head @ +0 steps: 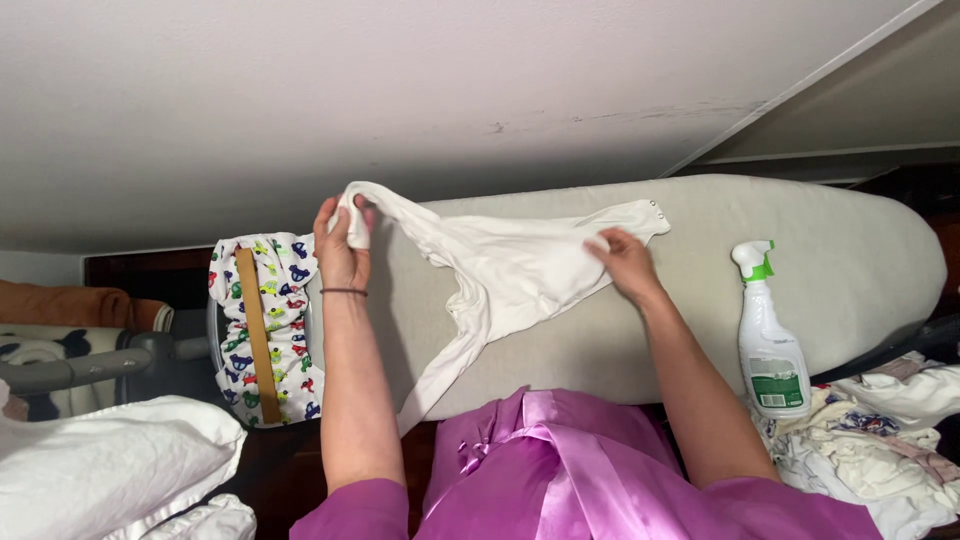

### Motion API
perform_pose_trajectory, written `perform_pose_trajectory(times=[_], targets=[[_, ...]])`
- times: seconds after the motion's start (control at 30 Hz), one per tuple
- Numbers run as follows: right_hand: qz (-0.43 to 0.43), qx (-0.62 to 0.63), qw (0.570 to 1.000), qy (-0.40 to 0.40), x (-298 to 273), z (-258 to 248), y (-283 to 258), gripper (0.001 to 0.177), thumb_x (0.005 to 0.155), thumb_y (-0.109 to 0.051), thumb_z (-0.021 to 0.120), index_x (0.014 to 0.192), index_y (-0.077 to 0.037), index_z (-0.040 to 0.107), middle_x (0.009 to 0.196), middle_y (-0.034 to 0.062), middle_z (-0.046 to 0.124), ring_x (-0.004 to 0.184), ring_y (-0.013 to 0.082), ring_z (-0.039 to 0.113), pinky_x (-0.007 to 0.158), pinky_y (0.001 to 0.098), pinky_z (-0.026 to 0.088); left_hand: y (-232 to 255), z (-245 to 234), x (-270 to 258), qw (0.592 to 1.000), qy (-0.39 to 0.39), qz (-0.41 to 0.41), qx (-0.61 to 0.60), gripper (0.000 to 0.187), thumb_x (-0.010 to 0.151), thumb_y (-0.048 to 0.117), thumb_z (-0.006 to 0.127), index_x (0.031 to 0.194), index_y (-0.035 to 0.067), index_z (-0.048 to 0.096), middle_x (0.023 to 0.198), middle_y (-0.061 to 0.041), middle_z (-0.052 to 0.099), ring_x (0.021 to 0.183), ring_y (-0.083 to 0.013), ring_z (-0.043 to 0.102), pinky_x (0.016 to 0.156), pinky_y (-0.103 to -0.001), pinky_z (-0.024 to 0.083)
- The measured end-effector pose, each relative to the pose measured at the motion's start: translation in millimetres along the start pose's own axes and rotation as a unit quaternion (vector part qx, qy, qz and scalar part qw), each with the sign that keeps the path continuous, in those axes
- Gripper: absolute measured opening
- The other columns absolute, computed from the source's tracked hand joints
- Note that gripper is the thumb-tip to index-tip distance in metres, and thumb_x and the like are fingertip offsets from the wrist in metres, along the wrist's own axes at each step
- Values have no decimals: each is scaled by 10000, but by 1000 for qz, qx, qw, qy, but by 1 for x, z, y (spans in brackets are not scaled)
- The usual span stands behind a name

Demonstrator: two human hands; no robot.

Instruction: The person folds a small white cloth on an ironing board, then folds a beige ribbed baby bodysuit, smoothing and aligning it before rolling it into a compact bundle. The person places the folded items on a nearby table with other folded clothes and picks up a white baby onesie to begin folding it.

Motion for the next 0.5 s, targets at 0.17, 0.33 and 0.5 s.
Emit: perform_pose_trajectory(times=[0.17,0.33,0.5], targets=[[-18,-16,984,176,6,-40,10,312,936,-158,795,1219,-77,693,1124,116,655,1016,223,645,873,333,534,-22,-31,-17,994,20,-14,102,506,1024,279,700,1442,132,456,1295,-33,498,1180,-213,555,1083,-419,485],[110,-67,952,277,10,-60,67,700,851,-386,913,1342,-104,502,1198,78,543,1103,246,592,919,402,524,-115,-143,-14,849,-2,-78,522,228,946,407,712,923,185,667,756,-20,597,693,-177,598,634,-358,468],[125,-67,972,186,4,-42,75,501,846,-406,901,1158,-82,680,960,49,755,859,197,740,730,362,584,-104,-62,-152,641,-94,-249,720,630,680,616,888,1108,171,762,1054,-73,782,1033,-276,744,853,-377,602]])
Point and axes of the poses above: each hand's wrist, its own x-axis towards the middle knuckle, its own z-axis out of the palm, y = z × x, the point moved 5 cm from there along x, towards the middle knuckle
